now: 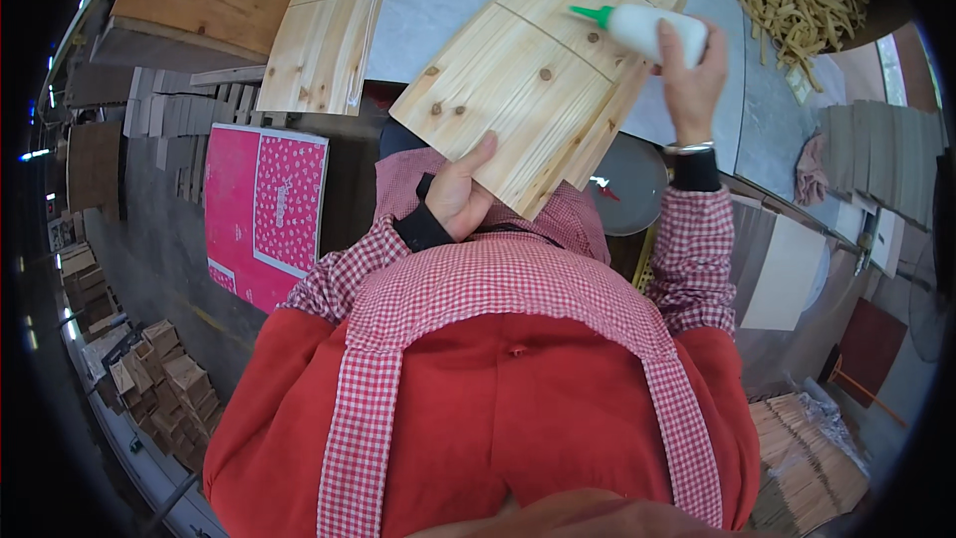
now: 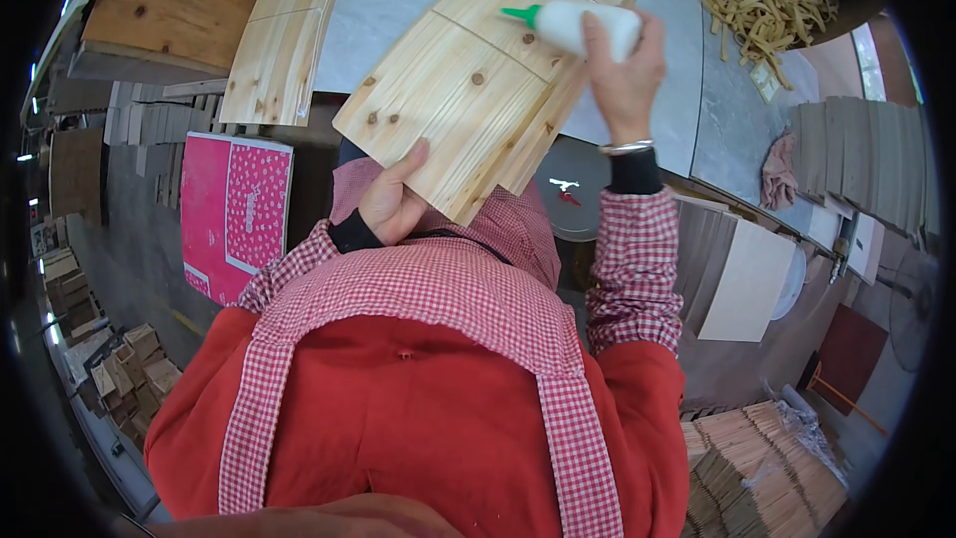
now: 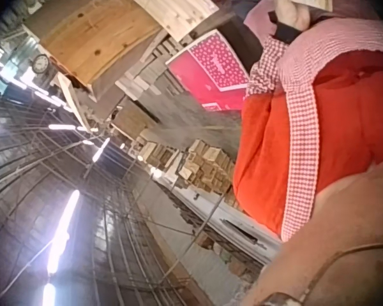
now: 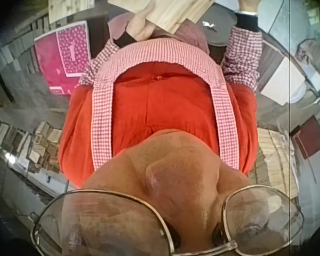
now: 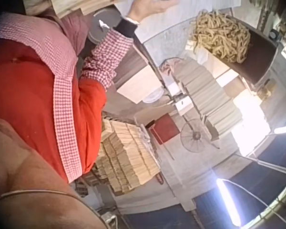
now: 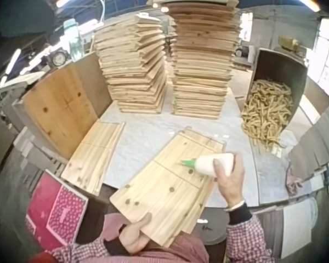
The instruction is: Applying glue to wood panels and joining them together to assemble small wooden boxes.
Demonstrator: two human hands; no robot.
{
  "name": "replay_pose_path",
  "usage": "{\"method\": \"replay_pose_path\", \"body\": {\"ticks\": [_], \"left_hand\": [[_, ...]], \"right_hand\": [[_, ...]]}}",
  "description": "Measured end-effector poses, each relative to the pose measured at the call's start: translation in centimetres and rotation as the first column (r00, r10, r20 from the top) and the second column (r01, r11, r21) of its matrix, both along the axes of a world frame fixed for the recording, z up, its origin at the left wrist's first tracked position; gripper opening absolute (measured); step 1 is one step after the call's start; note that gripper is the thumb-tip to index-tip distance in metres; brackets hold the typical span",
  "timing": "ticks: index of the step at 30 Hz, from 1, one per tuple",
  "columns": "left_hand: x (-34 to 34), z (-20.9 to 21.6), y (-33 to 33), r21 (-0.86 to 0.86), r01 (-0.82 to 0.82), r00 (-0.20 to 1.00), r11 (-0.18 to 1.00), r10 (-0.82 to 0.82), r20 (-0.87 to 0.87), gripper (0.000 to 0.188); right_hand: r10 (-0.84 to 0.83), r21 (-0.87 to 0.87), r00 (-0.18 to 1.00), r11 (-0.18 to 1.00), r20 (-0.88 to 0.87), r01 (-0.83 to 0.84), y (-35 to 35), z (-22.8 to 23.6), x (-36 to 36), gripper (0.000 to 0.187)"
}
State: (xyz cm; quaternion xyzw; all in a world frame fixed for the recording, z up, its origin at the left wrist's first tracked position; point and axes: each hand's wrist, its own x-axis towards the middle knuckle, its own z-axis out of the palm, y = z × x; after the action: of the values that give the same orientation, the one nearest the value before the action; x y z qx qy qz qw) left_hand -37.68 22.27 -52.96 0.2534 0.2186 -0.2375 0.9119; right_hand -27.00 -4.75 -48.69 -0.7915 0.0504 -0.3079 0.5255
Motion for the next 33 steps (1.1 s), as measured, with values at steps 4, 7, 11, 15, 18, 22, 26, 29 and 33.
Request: {"method": "replay_pose_path", "body": {"ticks": [4, 7, 11, 15, 18, 22, 26, 29, 33], "left_hand": [[-0.1, 0.2, -0.2, -0.010, 0.009, 1.000, 1.000, -0.009, -0.006, 0.054], [-0.1, 0.4, -0.2, -0.017, 0.021, 1.000, 1.000, -0.022, -0.014, 0.056], [-0.1, 0.0, 0.0, -0.023, 0.025, 1.000, 0.999, -0.025, -0.014, 0.055], [-0.2, 0.1, -0.1, -0.005, 0.029, 1.000, 1.000, -0.029, 0.007, 0.056], [-0.2, 0.5, 0.1, -0.026, 0.053, 0.997, 0.998, -0.054, -0.047, 0.053], [0.0, 1.5, 0.1, -0.021, 0.079, 0.993, 0.997, -0.081, -0.089, 0.052], [-0.1, 1.5, 0.2, 0.011, 0.100, 0.992, 0.995, -0.099, -0.078, 0.052], [0.2, 1.9, -0.2, 0.018, 0.068, 0.997, 0.998, -0.067, -0.049, 0.053], [0.3, 2.2, 0.1, 0.010, 0.060, 0.998, 0.998, -0.060, 0.009, 0.056]], "right_hand": [[0.082, -0.058, 0.996, 0.995, 0.027, -0.080, 4.9, -1.0, 0.7, 0.040], [0.075, -0.200, 0.993, 0.978, 0.096, -0.055, 6.7, -0.8, 1.3, 0.039], [0.134, -0.213, 0.989, 0.970, 0.057, -0.119, 6.5, 0.1, 1.1, 0.038], [0.137, -0.341, 0.990, 0.932, 0.027, -0.120, 3.8, 1.5, -1.4, 0.037], [0.128, -0.328, 0.992, 0.937, -0.005, -0.123, 1.2, 2.1, -4.4, 0.035], [0.043, -0.377, 0.999, 0.925, -0.016, -0.046, -1.6, 2.7, -7.8, 0.039], [-0.038, -0.199, 0.995, 0.980, -0.094, 0.019, -3.1, 1.3, -9.6, 0.035], [-0.049, 0.063, 0.989, 0.996, -0.141, 0.059, -3.1, 1.2, -10.4, 0.032], [-0.008, 0.398, 0.994, 0.916, -0.105, 0.049, -3.1, 1.4, -11.0, 0.032]]}}
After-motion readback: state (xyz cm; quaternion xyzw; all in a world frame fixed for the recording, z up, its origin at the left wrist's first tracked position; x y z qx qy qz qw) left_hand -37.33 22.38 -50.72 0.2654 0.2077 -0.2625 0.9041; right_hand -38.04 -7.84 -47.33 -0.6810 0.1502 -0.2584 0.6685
